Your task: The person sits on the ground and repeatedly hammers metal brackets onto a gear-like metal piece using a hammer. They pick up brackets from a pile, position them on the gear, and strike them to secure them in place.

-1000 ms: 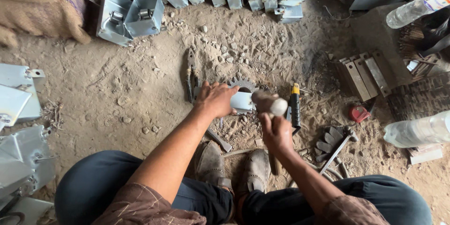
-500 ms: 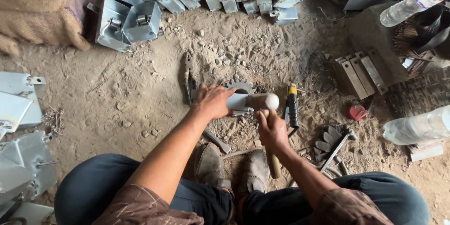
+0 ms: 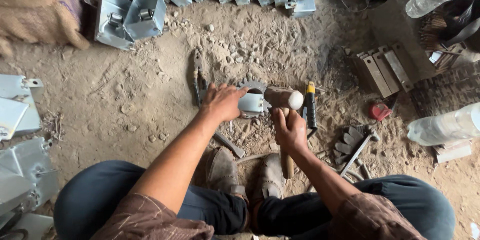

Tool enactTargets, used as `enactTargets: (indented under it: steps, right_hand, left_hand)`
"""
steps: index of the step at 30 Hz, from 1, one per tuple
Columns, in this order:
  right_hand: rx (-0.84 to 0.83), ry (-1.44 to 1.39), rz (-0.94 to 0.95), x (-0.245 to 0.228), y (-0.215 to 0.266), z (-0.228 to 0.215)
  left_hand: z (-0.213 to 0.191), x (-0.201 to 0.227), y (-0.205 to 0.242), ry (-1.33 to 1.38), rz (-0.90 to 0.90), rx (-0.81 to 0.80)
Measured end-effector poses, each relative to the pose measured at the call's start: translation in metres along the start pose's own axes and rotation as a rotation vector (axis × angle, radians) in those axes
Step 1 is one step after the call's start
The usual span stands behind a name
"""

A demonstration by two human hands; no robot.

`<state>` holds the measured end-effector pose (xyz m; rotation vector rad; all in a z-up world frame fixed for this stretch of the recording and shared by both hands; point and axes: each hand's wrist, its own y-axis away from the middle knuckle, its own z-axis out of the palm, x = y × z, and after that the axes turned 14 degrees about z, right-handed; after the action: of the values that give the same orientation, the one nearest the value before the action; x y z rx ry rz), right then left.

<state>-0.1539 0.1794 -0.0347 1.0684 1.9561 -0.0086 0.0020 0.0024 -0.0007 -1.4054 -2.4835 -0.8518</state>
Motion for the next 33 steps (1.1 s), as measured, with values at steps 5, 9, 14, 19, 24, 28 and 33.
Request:
enactTargets:
  steps: [5, 9, 14, 19, 24, 28, 33]
  right_hand:
    - [0.009, 0.058, -0.142, -0.012, 0.000, -0.002]
    - [-0.002, -0.005, -0.016, -0.014, 0.002, -0.002]
    - [-0.076, 0.168, 0.013, -0.015, 0.000, -0.001]
    - [-0.052, 0.038, -0.033, -0.011, -0.001, -0.006]
    - [0.002, 0.204, -0.196, -0.016, 0.002, -0.004]
    - [-0.131, -0.002, 0.100, -0.022, 0.002, -0.007]
    - [-0.076, 0.046, -0.063, -0.026, -0.003, -0.006]
  left_hand:
    - [-0.012, 0.005, 0.006, 0.020, 0.008, 0.013]
    - [-0.009, 0.007, 0.009, -0.001, 0.000, -0.002]
    - [-0.006, 0.003, 0.008, 0.008, 0.033, 0.052]
    - [-0.005, 0.004, 0.006, -0.027, 0.025, 0.020]
    - [-0.008, 0.003, 0.007, -0.009, 0.011, 0.013]
    - [-0.008, 0.006, 0.007, -0.002, 0.016, 0.033]
    - [-0.005, 0.002, 0.006, -0.013, 0.001, -0.024]
